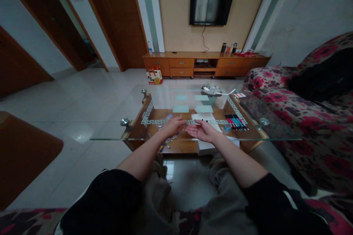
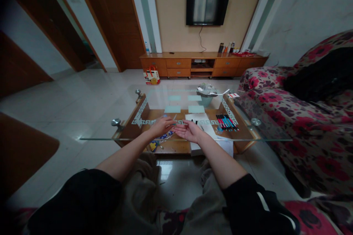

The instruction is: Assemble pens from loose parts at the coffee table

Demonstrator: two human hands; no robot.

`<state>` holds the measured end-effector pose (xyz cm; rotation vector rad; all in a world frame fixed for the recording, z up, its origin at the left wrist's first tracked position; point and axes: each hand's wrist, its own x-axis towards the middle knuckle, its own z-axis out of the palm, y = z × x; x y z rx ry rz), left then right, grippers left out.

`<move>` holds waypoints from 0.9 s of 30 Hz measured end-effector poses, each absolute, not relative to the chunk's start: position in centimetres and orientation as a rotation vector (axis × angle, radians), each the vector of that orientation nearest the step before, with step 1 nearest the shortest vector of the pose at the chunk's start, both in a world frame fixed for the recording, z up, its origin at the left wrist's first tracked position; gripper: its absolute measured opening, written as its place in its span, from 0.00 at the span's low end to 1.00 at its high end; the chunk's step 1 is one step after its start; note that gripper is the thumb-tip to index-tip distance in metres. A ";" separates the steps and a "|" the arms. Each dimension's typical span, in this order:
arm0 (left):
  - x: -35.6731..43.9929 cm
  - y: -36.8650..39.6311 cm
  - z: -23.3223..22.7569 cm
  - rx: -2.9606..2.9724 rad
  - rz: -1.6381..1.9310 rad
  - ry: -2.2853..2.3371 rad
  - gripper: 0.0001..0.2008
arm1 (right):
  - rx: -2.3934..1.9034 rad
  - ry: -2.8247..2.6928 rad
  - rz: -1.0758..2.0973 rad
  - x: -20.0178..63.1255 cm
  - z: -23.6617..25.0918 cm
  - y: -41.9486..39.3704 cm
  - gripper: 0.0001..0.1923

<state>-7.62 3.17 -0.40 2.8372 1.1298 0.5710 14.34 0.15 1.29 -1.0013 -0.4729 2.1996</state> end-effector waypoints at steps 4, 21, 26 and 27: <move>-7.2 2.7 0.1 2.875 0.595 1.187 0.14 | -0.925 -0.437 2.192 14.1 1.4 0.2 0.15; -5.2 1.9 0.4 3.070 0.737 1.045 0.14 | -0.964 -0.327 2.105 13.7 0.2 0.3 0.09; -5.2 2.1 0.5 3.160 0.762 0.963 0.14 | -0.948 -0.240 2.058 13.5 -0.1 0.6 0.09; -5.2 2.1 0.5 3.168 0.764 0.960 0.14 | -0.948 -0.232 2.041 13.3 -0.2 0.7 0.09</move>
